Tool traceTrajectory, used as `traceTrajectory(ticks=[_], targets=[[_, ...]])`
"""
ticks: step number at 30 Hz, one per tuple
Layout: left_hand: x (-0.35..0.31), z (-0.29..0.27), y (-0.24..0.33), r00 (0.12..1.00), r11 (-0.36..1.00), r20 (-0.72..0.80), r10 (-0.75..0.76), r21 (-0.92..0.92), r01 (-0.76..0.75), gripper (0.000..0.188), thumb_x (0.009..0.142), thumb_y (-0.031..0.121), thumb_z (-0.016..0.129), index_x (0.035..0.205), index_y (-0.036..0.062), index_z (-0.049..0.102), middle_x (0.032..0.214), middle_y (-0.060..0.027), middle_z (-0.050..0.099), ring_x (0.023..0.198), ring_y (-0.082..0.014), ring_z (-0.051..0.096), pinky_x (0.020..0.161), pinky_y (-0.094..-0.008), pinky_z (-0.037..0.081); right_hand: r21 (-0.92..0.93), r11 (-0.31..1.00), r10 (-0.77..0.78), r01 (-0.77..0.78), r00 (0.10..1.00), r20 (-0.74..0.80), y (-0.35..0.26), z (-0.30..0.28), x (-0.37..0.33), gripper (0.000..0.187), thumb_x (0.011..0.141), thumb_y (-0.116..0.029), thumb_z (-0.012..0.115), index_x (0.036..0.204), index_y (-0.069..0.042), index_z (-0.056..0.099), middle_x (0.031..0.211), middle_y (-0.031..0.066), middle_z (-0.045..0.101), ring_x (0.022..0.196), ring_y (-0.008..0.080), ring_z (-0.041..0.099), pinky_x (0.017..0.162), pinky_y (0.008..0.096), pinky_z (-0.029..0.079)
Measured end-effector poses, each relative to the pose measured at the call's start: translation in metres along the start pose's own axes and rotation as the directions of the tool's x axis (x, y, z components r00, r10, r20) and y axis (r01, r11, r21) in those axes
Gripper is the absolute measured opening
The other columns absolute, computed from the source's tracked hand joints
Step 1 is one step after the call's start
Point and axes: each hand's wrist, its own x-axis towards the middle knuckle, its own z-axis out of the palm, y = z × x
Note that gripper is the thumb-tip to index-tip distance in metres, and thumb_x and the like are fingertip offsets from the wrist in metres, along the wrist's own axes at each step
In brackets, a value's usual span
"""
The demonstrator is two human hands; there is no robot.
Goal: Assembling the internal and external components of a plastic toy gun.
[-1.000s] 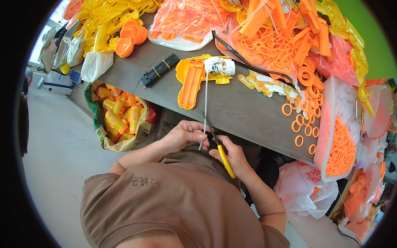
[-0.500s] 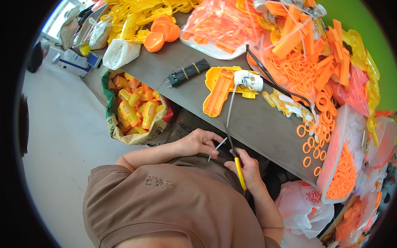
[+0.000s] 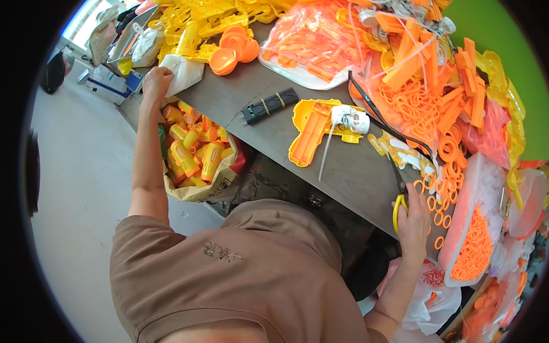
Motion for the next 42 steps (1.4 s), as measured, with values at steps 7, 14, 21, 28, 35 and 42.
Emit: traceTrajectory(ticks=[7, 14, 21, 28, 35, 42], targets=[[0.020, 0.021, 0.001, 0.983, 0.976, -0.028, 0.183, -0.112, -0.185, 0.022, 0.079, 0.014, 0.054, 0.094, 0.0104, 0.070, 0.092, -0.0159, 0.067, 0.090, -0.0309, 0.064, 0.078, -0.0384, 0.050, -0.236, 0.970, -0.068, 0.050, 0.995, -0.067, -0.015, 0.013, 0.016, 0.040, 0.081, -0.006, 0.055, 0.121, -0.004, 0.052, 0.099, 0.0154, 0.052, 0.095, 0.0320, 0.051, 0.082, 0.0412, 0.041], [-0.028, -0.024, 0.031, 0.945, 0.915, -0.202, 0.258, -0.264, -0.306, 0.016, 0.080, 0.009, 0.063, 0.095, 0.0018, 0.065, 0.094, -0.0144, 0.065, 0.086, -0.0264, 0.063, 0.079, -0.0330, 0.048, 0.060, 0.951, -0.285, 0.304, 0.934, -0.214, -0.113, 0.063, 0.012, 0.027, 0.072, -0.015, 0.071, 0.091, -0.004, 0.054, 0.090, 0.0118, 0.052, 0.086, 0.0312, 0.051, 0.072, 0.0404, 0.040], [-0.159, -0.050, 0.160, 0.489, 0.118, -0.360, 0.795, -0.698, -0.706, 0.024, 0.071, 0.003, 0.069, 0.094, 0.0041, 0.066, 0.100, -0.0105, 0.064, 0.094, -0.0270, 0.059, 0.082, -0.0379, 0.046, 0.027, 0.964, -0.248, 0.264, 0.935, -0.254, -0.132, 0.095, 0.023, 0.021, 0.077, -0.012, 0.068, 0.087, -0.005, 0.050, 0.088, 0.0110, 0.054, 0.083, 0.0304, 0.055, 0.067, 0.0407, 0.041], [-0.203, -0.011, 0.233, 0.164, -0.220, -0.474, 0.865, -0.651, -0.726, 0.028, 0.072, 0.009, 0.072, 0.098, 0.0020, 0.063, 0.103, -0.0102, 0.063, 0.103, -0.0273, 0.057, 0.091, -0.0457, 0.041, 0.365, 0.855, -0.217, 0.367, 0.894, -0.391, -0.115, 0.061, 0.024, 0.010, 0.082, 0.001, 0.062, 0.089, -0.001, 0.056, 0.076, 0.0117, 0.056, 0.063, 0.0273, 0.059, 0.054, 0.0333, 0.047], [-0.206, 0.007, 0.249, 0.208, -0.253, -0.519, 0.829, -0.680, -0.688, 0.020, 0.070, 0.009, 0.073, 0.087, 0.0038, 0.065, 0.084, -0.0060, 0.062, 0.086, -0.0211, 0.060, 0.091, -0.0432, 0.041, 0.720, 0.663, -0.044, 0.207, 0.970, -0.238, -0.105, 0.053, 0.023, 0.009, 0.083, 0.005, 0.061, 0.091, 0.002, 0.058, 0.077, 0.0043, 0.058, 0.065, 0.0097, 0.058, 0.060, 0.0224, 0.049], [-0.218, 0.005, 0.257, 0.331, -0.225, -0.529, 0.781, -0.733, -0.642, 0.017, 0.068, 0.007, 0.074, 0.082, 0.0037, 0.065, 0.077, -0.0073, 0.060, 0.077, -0.0229, 0.058, 0.084, -0.0409, 0.044, 0.866, 0.497, 0.047, 0.051, 0.995, -0.086, -0.091, 0.050, 0.029, 0.020, 0.082, 0.007, 0.062, 0.101, -0.001, 0.056, 0.078, 0.0005, 0.058, 0.069, 0.0039, 0.054, 0.061, 0.0179, 0.046]])
